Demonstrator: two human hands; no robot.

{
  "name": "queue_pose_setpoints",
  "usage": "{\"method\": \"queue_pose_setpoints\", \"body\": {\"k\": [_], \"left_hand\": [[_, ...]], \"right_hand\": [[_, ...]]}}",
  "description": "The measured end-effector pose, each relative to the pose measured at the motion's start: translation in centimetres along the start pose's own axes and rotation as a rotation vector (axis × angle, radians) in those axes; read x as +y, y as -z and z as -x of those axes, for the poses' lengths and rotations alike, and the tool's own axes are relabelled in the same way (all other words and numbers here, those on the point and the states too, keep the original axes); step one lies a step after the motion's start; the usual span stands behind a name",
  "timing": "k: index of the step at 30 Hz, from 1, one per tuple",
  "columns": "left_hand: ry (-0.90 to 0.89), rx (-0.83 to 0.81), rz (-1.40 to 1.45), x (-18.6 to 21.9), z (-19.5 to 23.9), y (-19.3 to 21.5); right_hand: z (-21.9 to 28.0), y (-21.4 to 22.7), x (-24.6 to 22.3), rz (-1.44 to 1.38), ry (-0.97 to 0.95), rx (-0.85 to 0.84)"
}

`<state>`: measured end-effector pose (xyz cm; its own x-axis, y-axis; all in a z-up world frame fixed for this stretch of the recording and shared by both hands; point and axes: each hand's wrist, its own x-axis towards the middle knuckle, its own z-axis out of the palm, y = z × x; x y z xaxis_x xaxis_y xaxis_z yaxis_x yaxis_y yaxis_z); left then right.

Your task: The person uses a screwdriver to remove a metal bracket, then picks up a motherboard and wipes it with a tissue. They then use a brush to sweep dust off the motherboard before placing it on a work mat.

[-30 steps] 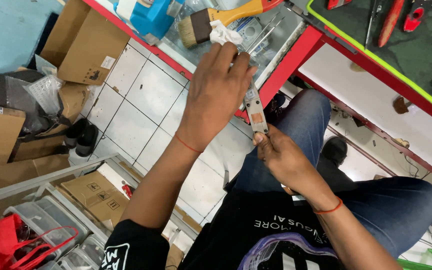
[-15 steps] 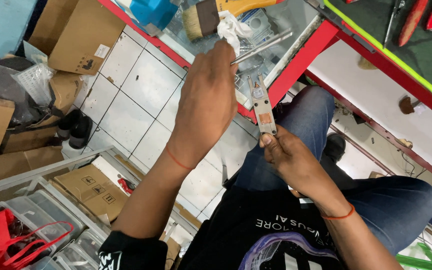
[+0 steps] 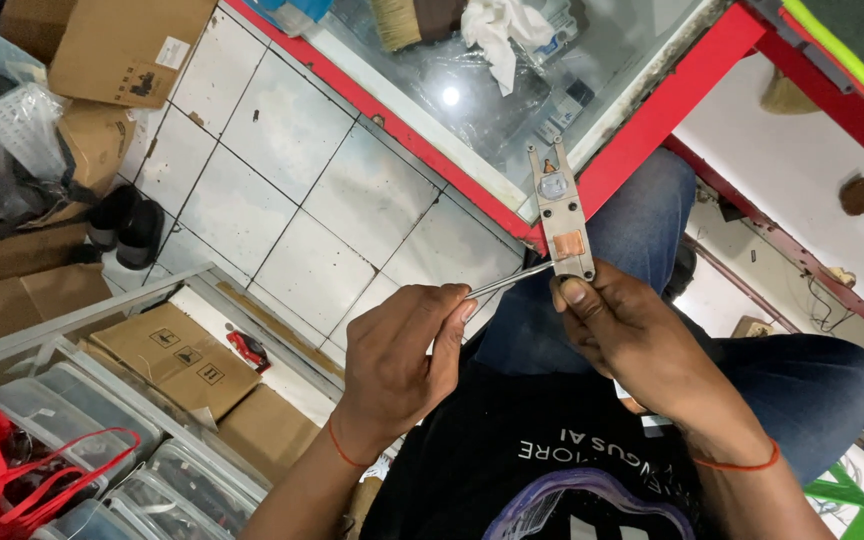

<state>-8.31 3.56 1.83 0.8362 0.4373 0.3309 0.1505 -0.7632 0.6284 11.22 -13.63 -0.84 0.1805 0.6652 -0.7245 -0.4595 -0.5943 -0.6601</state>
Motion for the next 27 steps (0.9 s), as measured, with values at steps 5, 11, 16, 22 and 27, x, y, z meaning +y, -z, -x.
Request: {"method": "queue_pose_setpoints", "body": {"k": [5,11,16,22,27], "left_hand": [[0.069,-0.029,0.092,-0.5,0.3,0.0],[0.187,-0.051,0.226,-1.2,0.5,-0.1],[0.288,-0.062,0.285,-1.4,0.9,0.1],[0.719,0.074,0.641,-4.8,3.1,-1.5],[0.845,0.002,0.461,-6.0,6.4,-3.6]], "right_hand": [[0.3,0.0,-0.5,0.034,-0.010,0.008],[0.5,0.0,-1.0,0.066,-0.006,0.012],[0.6,0.0,-1.2,0.061,-0.021,0.007],[0.4,0.0,-1.0,0.035,-0.009,-0.001],[0.2,-0.1,-0.5,-0.018,-0.007,0.020]]}}
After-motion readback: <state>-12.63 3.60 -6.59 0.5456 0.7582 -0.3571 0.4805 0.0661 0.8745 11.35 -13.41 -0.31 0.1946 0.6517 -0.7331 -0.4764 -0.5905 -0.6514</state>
